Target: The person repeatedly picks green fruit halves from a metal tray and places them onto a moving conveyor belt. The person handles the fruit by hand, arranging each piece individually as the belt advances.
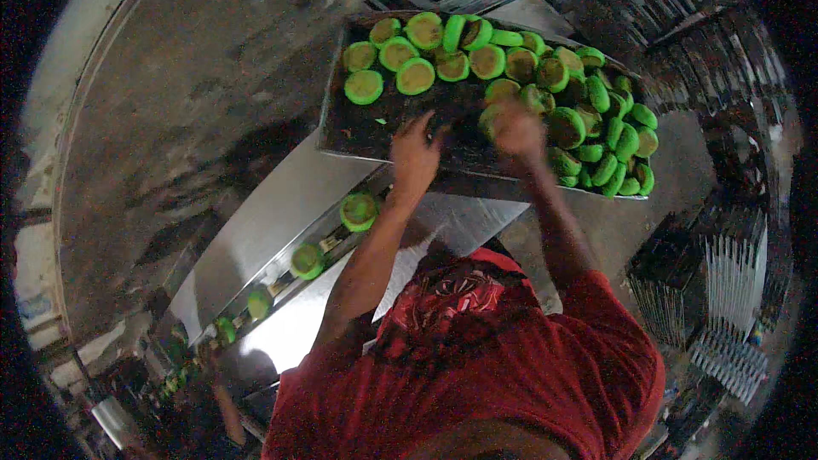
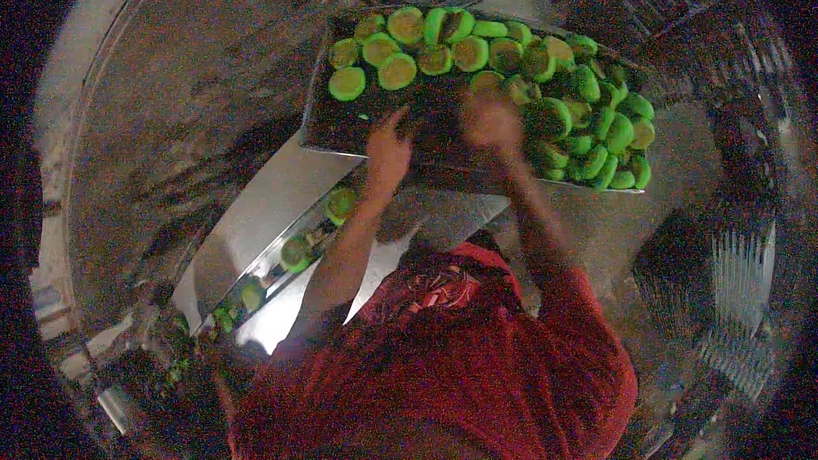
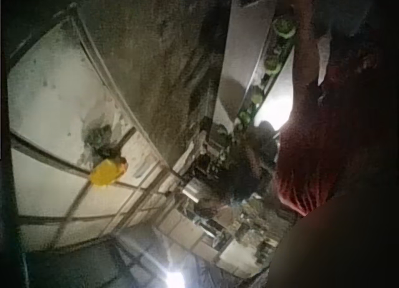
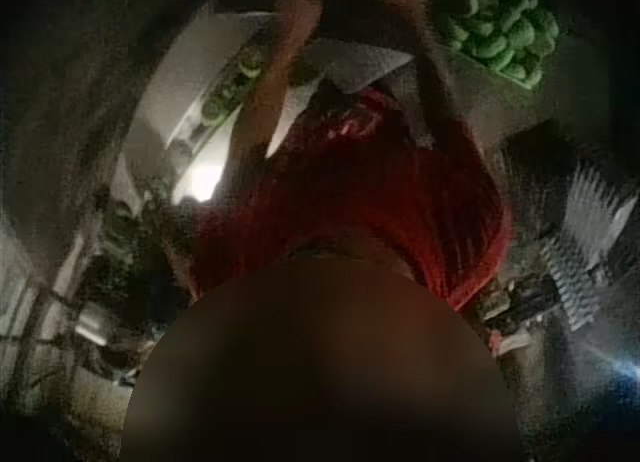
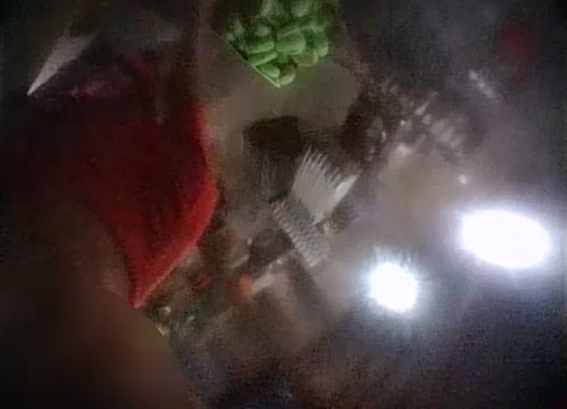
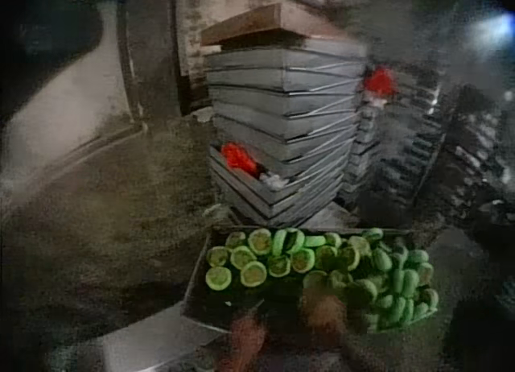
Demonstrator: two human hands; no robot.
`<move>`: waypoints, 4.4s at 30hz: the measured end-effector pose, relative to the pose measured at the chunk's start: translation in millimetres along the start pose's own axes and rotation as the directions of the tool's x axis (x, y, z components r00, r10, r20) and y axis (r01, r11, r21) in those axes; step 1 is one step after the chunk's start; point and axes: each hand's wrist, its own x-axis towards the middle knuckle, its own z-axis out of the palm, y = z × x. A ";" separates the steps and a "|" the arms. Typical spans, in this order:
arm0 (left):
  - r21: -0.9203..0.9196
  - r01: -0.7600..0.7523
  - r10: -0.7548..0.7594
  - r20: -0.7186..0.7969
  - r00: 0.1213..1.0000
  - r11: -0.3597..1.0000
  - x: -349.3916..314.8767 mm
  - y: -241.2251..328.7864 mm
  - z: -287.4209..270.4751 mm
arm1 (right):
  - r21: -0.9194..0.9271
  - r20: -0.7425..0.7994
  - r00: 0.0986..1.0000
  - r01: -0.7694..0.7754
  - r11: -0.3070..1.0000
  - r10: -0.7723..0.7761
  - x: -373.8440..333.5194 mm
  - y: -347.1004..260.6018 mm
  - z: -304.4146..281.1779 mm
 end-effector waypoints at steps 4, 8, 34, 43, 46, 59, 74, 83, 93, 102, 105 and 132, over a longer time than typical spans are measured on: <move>0.381 -0.351 0.356 0.060 0.933 0.855 37.2 -37.0 126.7 | 0.134 -0.642 0.746 -0.121 0.984 0.179 16.3 150.3 -85.0; -0.265 0.049 0.013 0.226 0.974 0.963 37.8 24.9 104.1 | -0.065 -0.475 0.856 -0.267 0.961 0.206 -5.1 195.5 -61.0; -0.521 0.442 -0.505 0.024 0.863 0.730 -164.9 -152.1 -61.7 | -0.086 -0.491 0.821 0.287 0.954 -0.291 58.2 -36.4 24.9; -0.133 0.581 -0.563 -0.491 0.665 0.803 -221.4 -140.9 -180.7 | -0.472 -0.645 0.667 0.037 0.881 -0.373 92.3 80.5 -34.4; -0.218 0.468 -0.512 -0.482 0.711 0.856 -203.6 -129.9 -182.7 | -0.437 -0.524 0.797 0.051 0.898 -0.300 103.2 132.9 -34.2; 0.178 0.484 -0.393 -0.382 0.836 0.857 -149.0 -103.1 -160.4 | 0.162 -0.299 0.646 0.760 0.629 -0.703 -75.2 -177.8 93.8; 0.498 0.300 -0.306 -0.073 0.949 0.813 127.6 -175.9 3.6 | -0.102 -0.314 0.942 0.094 0.990 -0.122 201.8 -113.0 -45.4; -0.289 0.258 -0.354 -0.357 0.864 0.922 -90.1 -64.7 -120.9 | 0.307 -0.226 0.931 0.349 0.885 -0.288 65.4 -101.9 20.1; 0.102 0.305 -0.254 -0.345 0.904 0.947 -97.3 -64.8 -130.9 | -0.019 -0.220 0.560 0.816 0.578 -0.799 -62.9 -142.9 155.3; 0.594 0.072 -0.228 0.192 0.955 0.801 25.3 -52.0 -49.5 | -0.061 -0.574 0.784 0.246 0.967 -0.235 18.8 -90.6 40.1; 0.086 0.250 -0.261 0.161 0.952 0.964 24.7 -47.2 -58.4 | 0.197 -0.456 0.851 0.383 0.903 -0.261 33.0 -80.0 50.5; 0.393 0.065 -0.124 0.128 0.984 0.917 87.5 -116.5 -43.2 | 0.005 -0.219 0.868 0.458 0.889 -0.446 78.9 -97.3 62.7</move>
